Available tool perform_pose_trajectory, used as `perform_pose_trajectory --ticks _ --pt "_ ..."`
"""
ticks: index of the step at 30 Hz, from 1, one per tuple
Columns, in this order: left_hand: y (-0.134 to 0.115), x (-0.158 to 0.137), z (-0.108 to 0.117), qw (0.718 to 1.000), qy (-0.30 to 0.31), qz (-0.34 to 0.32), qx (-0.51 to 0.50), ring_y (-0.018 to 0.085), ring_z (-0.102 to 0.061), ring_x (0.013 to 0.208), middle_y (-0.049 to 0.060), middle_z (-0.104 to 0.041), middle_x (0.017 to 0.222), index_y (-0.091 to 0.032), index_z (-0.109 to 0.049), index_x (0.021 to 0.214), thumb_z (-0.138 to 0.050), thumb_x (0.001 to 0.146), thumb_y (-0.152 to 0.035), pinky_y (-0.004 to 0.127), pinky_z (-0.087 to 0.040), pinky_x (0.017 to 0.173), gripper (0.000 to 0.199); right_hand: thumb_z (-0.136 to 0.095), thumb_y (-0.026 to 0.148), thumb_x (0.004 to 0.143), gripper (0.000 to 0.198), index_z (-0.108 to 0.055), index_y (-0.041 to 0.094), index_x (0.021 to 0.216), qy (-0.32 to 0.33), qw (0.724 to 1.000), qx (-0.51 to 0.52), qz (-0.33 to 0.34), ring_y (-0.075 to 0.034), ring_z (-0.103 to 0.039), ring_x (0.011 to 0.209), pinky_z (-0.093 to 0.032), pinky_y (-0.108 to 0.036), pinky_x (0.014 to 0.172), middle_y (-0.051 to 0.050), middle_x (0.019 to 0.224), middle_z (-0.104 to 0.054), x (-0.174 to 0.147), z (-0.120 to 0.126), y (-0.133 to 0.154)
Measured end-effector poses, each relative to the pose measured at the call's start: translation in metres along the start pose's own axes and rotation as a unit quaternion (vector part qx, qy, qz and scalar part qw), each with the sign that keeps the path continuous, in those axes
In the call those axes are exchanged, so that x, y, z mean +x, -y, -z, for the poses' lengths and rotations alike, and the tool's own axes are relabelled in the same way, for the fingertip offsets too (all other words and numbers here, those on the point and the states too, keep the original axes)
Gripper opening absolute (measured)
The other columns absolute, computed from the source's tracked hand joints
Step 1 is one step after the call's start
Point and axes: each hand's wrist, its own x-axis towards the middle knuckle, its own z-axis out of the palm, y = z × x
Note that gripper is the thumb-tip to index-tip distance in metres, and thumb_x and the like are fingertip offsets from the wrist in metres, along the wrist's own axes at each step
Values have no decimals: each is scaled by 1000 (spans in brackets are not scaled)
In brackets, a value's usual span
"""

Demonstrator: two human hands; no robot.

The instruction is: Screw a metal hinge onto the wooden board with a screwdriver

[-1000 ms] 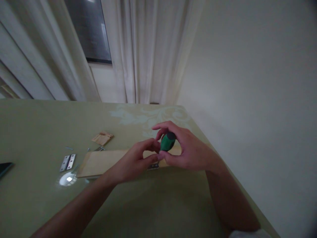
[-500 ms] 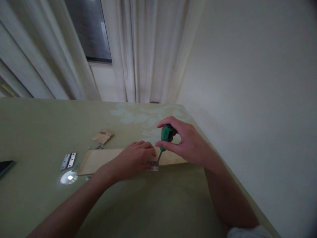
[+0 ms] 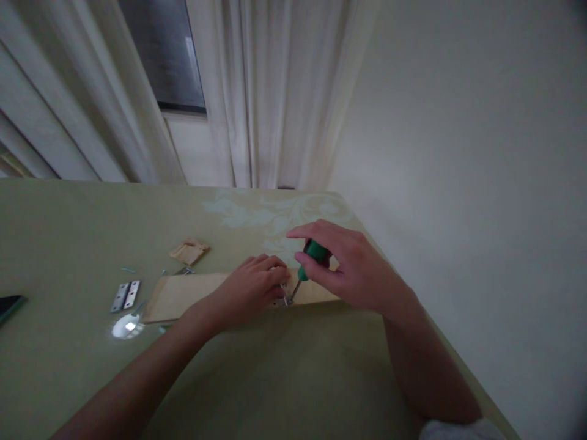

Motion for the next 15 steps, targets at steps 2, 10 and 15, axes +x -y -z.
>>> perform_pose_trajectory --ticks 2,10,15 --pt "3 1 -1 1000 -13 26 9 34 -66 119 14 -75 127 -19 -76 116 -62 108 -21 51 -50 106 16 -61 16 104 44 -62 24 147 37 999 26 24 -20 -74 107 -57 -35 99 -6 126 -78 -1 2 2" --pt "-13 -3 7 956 -19 -41 -291 22 -70 100 6 -79 111 -20 -73 115 -53 107 -20 34 -55 91 22 -67 29 110 19 -67 22 128 -16 999 -22 41 -20 -72 98 -56 -32 90 -5 109 -76 -1 -9 -2" --pt "-25 3 -5 909 -71 -28 -410 22 -71 99 6 -80 105 -17 -73 105 -55 104 -26 32 -57 89 20 -65 14 98 50 -58 19 147 -16 999 -22 41 -22 -72 109 -57 -36 97 -10 131 -72 -2 -11 6"
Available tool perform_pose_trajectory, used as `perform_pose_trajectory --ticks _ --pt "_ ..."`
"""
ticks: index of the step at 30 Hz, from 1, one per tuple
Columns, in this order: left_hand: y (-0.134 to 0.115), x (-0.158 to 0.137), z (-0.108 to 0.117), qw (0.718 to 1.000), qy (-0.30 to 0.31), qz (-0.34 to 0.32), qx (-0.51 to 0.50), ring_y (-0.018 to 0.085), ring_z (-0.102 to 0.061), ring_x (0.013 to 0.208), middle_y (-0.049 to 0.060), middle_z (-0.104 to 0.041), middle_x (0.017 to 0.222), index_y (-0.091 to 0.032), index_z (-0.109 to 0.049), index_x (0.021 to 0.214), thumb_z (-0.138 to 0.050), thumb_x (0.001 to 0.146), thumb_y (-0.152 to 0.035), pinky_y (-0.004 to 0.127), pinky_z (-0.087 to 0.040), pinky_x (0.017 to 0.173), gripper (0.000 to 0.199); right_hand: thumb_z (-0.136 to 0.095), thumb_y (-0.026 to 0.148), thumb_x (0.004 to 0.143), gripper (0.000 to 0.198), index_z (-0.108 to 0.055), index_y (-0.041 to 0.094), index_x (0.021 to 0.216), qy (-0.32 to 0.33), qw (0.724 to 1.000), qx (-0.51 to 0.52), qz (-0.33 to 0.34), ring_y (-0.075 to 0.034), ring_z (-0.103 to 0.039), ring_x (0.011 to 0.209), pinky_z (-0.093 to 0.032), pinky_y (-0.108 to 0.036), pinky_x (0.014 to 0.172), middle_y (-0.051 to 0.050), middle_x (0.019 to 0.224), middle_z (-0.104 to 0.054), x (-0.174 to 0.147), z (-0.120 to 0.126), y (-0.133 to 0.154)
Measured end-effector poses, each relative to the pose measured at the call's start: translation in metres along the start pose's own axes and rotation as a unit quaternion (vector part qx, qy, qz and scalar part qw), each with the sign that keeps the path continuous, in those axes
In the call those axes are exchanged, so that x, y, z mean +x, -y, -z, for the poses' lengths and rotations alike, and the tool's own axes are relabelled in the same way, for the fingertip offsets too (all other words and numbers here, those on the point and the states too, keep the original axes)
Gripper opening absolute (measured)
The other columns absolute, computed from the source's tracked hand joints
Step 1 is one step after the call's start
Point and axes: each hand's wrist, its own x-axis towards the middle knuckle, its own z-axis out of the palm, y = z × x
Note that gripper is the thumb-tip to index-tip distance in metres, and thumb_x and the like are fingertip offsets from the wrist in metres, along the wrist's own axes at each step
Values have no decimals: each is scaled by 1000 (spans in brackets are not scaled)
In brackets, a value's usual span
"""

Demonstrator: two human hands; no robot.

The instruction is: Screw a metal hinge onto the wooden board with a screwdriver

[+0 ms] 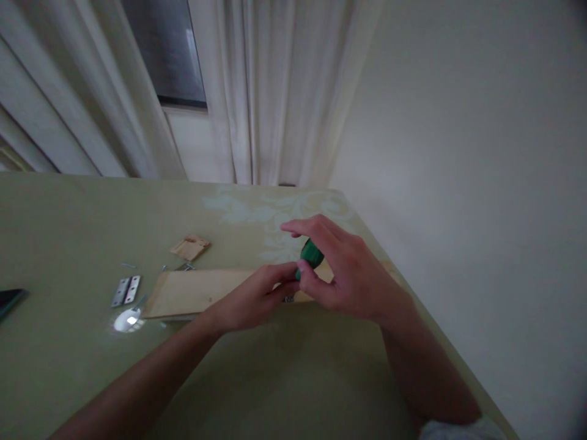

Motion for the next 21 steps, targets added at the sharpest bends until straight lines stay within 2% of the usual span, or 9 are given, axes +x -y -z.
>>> perform_pose_trajectory --ticks 5,7,9,11,14,16,21 --pt "6 2 -10 994 -59 50 -73 21 -73 91 4 -82 93 -17 -76 91 -71 96 -31 29 -57 81 16 -80 29 100 42 -63 20 137 -30 999 11 -25 -17 -73 93 -57 -29 84 -6 122 -76 -2 -1 -1" --pt "6 2 -6 996 -37 58 -65 21 -73 92 4 -82 96 -17 -77 94 -73 95 -32 28 -57 80 15 -77 24 101 39 -63 21 137 -20 999 26 -13 -16 -72 94 -57 -28 85 -4 119 -76 -2 -1 -1" --pt "4 1 1 998 6 50 -38 19 -71 91 3 -82 97 -17 -78 97 -68 97 -27 27 -55 80 14 -71 16 99 43 -60 20 141 -9 999 30 -7 -17 -72 99 -57 -29 89 -5 121 -76 -1 1 0" --pt "4 1 6 999 23 38 -12 16 -68 85 1 -79 90 -17 -78 92 -63 99 -24 26 -52 78 18 -69 13 97 49 -57 17 145 -4 1000 28 -13 -18 -73 101 -57 -30 91 -7 121 -75 -1 2 1" --pt "7 2 6 999 -11 30 0 14 -63 76 0 -75 79 -17 -77 81 -65 98 -26 25 -48 72 23 -79 27 99 46 -61 17 141 -19 1000 9 -18 -18 -73 95 -57 -29 88 -6 115 -75 0 2 0" --pt "11 3 2 998 -35 40 -16 15 -64 74 1 -77 78 -17 -80 82 -71 96 -29 25 -48 70 20 -84 35 100 42 -65 18 134 -38 999 -15 -13 -17 -73 93 -57 -28 86 -5 112 -75 0 1 -1" --pt "12 4 -2 992 -73 87 -47 16 -67 73 2 -78 76 -17 -79 82 -84 87 -34 25 -50 68 18 -81 31 101 29 -67 20 124 -70 996 -34 -31 -18 -74 92 -57 -28 85 -3 106 -76 -1 2 -1"
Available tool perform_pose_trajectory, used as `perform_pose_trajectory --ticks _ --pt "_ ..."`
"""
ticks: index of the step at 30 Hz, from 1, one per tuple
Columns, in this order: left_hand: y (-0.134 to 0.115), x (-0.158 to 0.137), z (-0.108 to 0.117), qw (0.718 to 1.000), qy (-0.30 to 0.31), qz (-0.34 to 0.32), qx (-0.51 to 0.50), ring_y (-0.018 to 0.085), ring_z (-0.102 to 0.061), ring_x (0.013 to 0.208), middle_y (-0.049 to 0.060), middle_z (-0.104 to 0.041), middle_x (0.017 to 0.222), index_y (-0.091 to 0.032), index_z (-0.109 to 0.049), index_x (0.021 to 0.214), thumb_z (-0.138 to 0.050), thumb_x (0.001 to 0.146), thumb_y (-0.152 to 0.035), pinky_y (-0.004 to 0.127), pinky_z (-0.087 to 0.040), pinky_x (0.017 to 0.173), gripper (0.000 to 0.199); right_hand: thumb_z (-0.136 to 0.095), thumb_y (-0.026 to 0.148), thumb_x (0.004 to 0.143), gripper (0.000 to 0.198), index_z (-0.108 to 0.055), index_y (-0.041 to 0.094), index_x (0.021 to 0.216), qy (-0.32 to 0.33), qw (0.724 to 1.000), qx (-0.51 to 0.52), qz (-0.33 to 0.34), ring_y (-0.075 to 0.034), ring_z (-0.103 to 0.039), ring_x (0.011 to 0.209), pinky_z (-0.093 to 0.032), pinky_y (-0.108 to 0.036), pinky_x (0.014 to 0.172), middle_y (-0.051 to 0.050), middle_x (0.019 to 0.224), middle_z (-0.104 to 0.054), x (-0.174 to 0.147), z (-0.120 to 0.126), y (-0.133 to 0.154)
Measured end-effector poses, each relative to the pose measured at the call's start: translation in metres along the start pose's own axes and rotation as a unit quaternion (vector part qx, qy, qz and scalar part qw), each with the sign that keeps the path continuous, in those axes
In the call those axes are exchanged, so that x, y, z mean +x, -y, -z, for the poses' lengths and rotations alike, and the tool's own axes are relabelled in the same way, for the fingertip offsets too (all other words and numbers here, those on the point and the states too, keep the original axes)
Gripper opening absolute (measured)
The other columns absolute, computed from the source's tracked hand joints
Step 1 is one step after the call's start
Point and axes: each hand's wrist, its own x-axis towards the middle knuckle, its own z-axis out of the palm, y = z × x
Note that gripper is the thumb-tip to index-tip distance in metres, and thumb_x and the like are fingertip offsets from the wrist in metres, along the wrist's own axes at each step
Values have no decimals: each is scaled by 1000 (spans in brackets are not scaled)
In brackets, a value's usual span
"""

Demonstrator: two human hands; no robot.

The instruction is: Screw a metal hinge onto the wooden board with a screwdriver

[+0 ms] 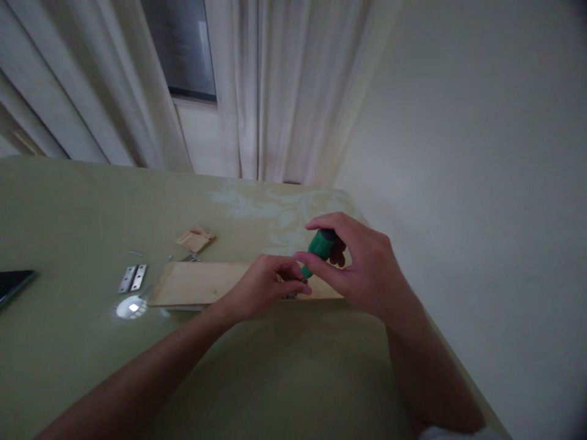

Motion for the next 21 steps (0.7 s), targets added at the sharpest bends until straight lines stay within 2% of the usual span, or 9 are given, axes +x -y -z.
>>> perform_pose_trajectory --ticks 2,4,7,10,12,14,16,18,21 --pt "-3 -1 3 1000 27 -1 3 17 -71 81 3 -81 86 -18 -80 89 -80 91 -33 26 -52 73 15 -75 23 103 28 -66 20 129 4 1000 8 1 -17 -74 93 -57 -28 88 -3 106 -76 0 2 1" --pt "-4 -1 5 998 62 -18 9 17 -72 86 3 -82 93 -18 -82 95 -71 98 -31 26 -53 77 17 -69 16 101 36 -63 19 137 20 1000 20 14 -18 -74 100 -57 -29 94 -5 115 -76 1 4 2" --pt "-2 -1 4 999 46 -27 -8 15 -67 78 1 -79 84 -18 -83 90 -71 97 -31 26 -50 73 19 -72 20 99 43 -61 18 141 36 999 25 17 -19 -74 105 -58 -31 97 -8 123 -75 2 4 3" --pt "0 0 1 999 1 -1 -37 14 -63 72 0 -75 75 -17 -81 84 -84 87 -33 25 -47 68 16 -81 34 100 42 -64 21 136 39 999 21 -14 -17 -72 85 -58 -29 83 -2 104 -75 2 3 3" --pt "-1 0 1 999 7 -4 -32 16 -66 78 1 -77 83 -18 -82 90 -86 86 -33 26 -49 71 17 -79 32 102 37 -64 23 134 40 999 17 -29 -14 -69 75 -56 -28 76 1 96 -74 1 3 2" --pt "-2 0 2 999 42 -25 -15 18 -69 87 3 -81 95 -18 -82 99 -79 93 -34 27 -52 78 17 -72 23 103 36 -63 23 137 38 999 14 -25 -15 -70 79 -57 -30 81 0 102 -75 1 3 2" --pt "-3 0 3 997 60 -37 -8 18 -69 88 4 -82 96 -18 -83 98 -72 99 -32 28 -53 80 18 -69 18 100 43 -60 23 141 37 999 20 -11 -17 -73 92 -58 -32 90 -4 114 -75 1 4 2" --pt "-2 0 3 999 29 -23 -18 16 -67 79 3 -79 84 -17 -81 88 -76 96 -33 27 -51 74 19 -73 21 98 47 -59 24 142 39 999 32 -7 -19 -73 96 -59 -33 90 -5 118 -74 2 4 3" --pt "-2 1 0 999 -29 1 -40 16 -65 74 0 -74 76 -17 -77 83 -91 82 -33 26 -49 69 22 -80 29 99 43 -62 24 138 43 998 36 -24 -17 -70 84 -59 -31 80 -2 106 -75 3 4 4"
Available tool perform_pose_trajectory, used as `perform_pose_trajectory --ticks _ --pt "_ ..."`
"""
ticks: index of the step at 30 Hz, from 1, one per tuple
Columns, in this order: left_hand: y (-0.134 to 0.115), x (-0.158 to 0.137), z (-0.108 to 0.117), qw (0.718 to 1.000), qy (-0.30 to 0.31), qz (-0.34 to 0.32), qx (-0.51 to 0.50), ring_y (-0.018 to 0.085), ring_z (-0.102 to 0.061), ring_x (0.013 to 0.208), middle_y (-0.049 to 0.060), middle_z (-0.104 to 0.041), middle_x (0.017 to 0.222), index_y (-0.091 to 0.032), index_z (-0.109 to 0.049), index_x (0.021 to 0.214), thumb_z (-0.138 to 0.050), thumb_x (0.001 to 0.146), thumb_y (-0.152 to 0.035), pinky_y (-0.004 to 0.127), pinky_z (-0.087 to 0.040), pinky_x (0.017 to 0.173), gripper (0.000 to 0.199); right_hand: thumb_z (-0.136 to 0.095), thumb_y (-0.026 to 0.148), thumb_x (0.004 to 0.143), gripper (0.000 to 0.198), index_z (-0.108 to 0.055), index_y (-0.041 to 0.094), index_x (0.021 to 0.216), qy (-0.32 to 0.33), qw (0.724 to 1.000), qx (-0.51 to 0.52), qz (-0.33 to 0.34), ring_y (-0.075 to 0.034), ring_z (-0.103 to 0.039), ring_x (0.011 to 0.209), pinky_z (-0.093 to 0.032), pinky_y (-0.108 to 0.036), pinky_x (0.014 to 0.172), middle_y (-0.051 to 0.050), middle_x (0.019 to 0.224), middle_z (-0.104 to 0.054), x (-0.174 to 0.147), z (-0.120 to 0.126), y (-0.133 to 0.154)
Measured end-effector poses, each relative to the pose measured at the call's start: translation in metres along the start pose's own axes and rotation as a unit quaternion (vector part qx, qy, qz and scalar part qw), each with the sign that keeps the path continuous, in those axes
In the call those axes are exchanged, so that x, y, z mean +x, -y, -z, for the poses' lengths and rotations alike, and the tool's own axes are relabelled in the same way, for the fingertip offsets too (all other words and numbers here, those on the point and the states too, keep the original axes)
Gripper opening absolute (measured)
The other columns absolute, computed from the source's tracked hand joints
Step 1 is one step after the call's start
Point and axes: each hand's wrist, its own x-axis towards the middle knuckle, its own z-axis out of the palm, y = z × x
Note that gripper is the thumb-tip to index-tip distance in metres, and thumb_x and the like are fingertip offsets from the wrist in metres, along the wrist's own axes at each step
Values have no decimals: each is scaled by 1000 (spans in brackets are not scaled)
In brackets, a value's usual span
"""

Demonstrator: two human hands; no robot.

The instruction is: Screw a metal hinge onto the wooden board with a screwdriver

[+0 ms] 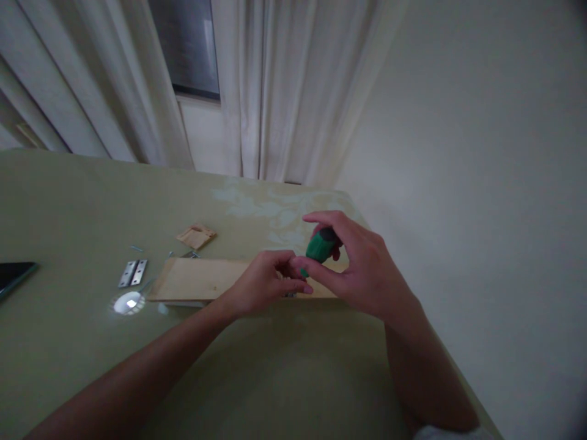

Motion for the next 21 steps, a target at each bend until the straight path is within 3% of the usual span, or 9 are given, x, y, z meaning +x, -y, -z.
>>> perform_pose_trajectory --ticks 2,5,7,10,12,15,19,21 --pt "-1 0 0 1000 25 -11 -1 17 -67 82 1 -76 85 -17 -78 91 -91 83 -34 27 -51 73 23 -76 25 101 39 -62 23 138 1 1000 -2 0 -16 -69 82 -58 -30 80 -2 105 -75 0 0 0" --pt "-2 -1 1 995 92 -35 11 17 -68 87 3 -79 94 -18 -80 97 -74 97 -32 27 -52 78 16 -71 16 97 51 -59 20 145 -5 1000 -1 19 -17 -71 92 -59 -31 86 -6 118 -75 -1 0 -2" --pt "-3 -1 1 997 75 -29 12 15 -65 79 2 -78 86 -17 -80 90 -71 98 -31 26 -50 73 19 -78 23 96 55 -58 19 147 -8 1000 2 14 -17 -70 91 -59 -30 82 -5 117 -75 -1 0 -2" --pt "-2 -1 -1 1000 9 -2 9 15 -64 74 1 -75 78 -16 -76 84 -86 85 -34 26 -48 70 20 -81 29 98 47 -62 21 141 -3 1000 8 0 -15 -67 79 -57 -27 74 -1 101 -74 -1 -1 -2" --pt "-2 -1 -1 1000 18 -6 10 17 -67 81 1 -77 85 -16 -77 89 -88 84 -36 27 -50 75 23 -74 20 99 42 -62 21 140 -2 1000 10 10 -15 -70 85 -58 -28 80 -1 105 -75 -1 -1 -1" --pt "-2 -1 0 997 69 -28 23 17 -68 85 3 -79 92 -17 -80 95 -74 97 -37 28 -52 77 21 -71 14 95 52 -59 23 144 -6 1000 3 24 -19 -72 101 -61 -32 90 -6 126 -75 -2 0 -1" --pt "-3 0 -1 1000 12 3 23 16 -64 72 2 -75 76 -16 -78 83 -83 89 -39 26 -49 68 24 -80 25 96 50 -59 27 142 -17 1000 4 0 -19 -71 91 -62 -33 82 -5 123 -76 -2 -1 -1" --pt "-5 0 -1 1000 14 11 14 17 -66 73 3 -77 79 -15 -78 87 -86 85 -39 26 -50 68 25 -75 19 97 48 -58 27 141 -17 1000 7 4 -19 -71 93 -62 -34 83 -5 124 -76 -3 -1 -1"
